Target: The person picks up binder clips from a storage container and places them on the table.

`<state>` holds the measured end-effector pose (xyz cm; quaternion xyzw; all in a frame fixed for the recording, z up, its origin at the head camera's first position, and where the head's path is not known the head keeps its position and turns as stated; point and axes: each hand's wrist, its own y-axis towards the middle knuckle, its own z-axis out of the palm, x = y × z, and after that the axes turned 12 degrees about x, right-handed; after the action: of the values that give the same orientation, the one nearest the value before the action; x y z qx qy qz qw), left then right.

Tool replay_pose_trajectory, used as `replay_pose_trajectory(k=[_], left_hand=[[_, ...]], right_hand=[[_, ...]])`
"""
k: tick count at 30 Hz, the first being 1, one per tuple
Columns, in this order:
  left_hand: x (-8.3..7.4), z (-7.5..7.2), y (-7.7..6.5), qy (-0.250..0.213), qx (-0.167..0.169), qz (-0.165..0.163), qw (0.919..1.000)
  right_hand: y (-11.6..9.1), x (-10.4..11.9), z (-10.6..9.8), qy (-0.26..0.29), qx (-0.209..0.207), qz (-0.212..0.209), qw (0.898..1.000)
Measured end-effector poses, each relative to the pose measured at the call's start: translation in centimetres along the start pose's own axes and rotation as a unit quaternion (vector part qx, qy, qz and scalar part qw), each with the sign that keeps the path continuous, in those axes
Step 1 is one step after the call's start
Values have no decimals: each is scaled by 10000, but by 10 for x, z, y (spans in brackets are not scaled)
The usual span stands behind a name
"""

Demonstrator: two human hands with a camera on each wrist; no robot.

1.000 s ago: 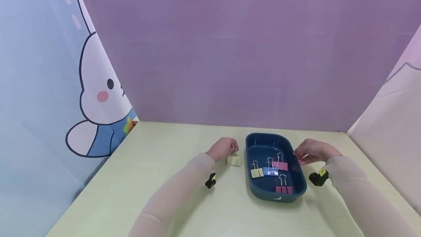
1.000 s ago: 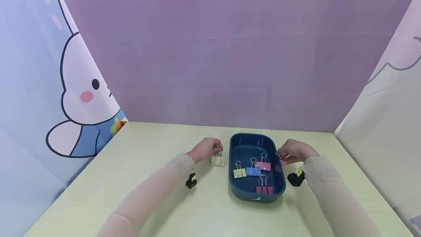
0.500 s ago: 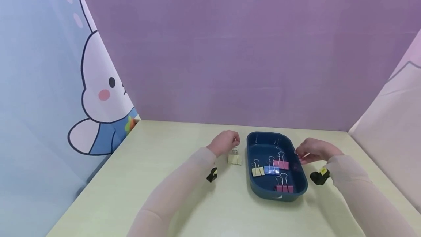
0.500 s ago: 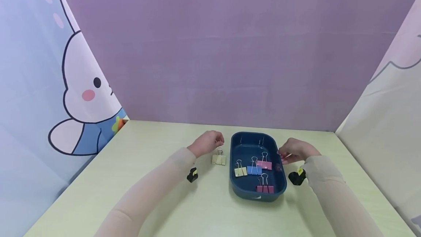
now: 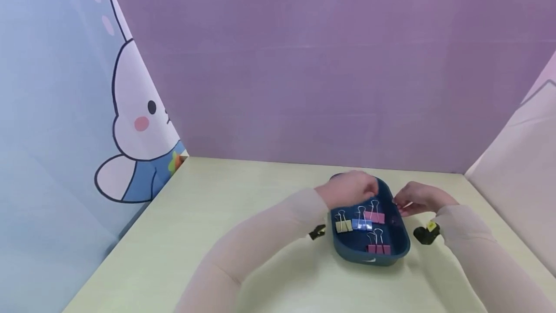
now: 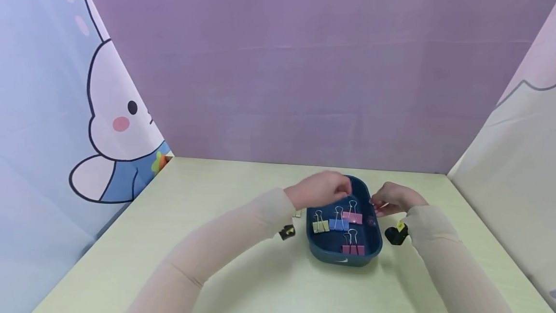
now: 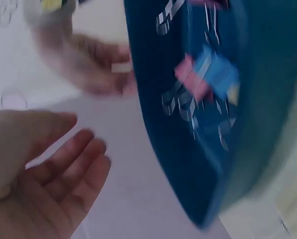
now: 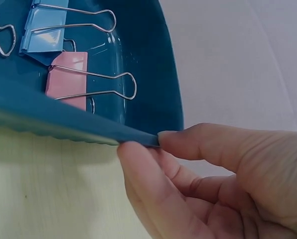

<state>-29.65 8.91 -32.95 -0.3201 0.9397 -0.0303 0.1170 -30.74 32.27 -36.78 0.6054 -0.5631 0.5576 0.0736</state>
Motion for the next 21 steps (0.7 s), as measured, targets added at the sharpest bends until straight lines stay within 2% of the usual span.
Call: replay_pose_trajectory(k=[2, 5, 7, 10, 13, 17, 21], left_hand=[[-14, 7, 6, 103, 488, 35, 9987], [-31, 20, 13, 306, 1166, -115, 9926], [-38, 29, 16, 565, 1479, -305, 9869], [-43, 40, 18, 785, 1779, -573, 9792], [-44, 47, 18, 773, 1908, -685, 9762], [-42, 49, 17, 644, 1767, -582, 9804], [-42, 49, 15, 85, 1615, -636, 9848]], right_hand=[[1, 0, 0, -29, -1, -13, 10000], [1, 0, 0, -153, 21, -36, 9999], [1, 0, 0, -158, 18, -32, 9999], [0, 1, 0, -104, 9, -26, 9999], [0, 1, 0, -72, 10, -25, 10000], [1, 1, 0, -67, 17, -18, 10000], [1, 1, -1, -100, 25, -3, 9999]])
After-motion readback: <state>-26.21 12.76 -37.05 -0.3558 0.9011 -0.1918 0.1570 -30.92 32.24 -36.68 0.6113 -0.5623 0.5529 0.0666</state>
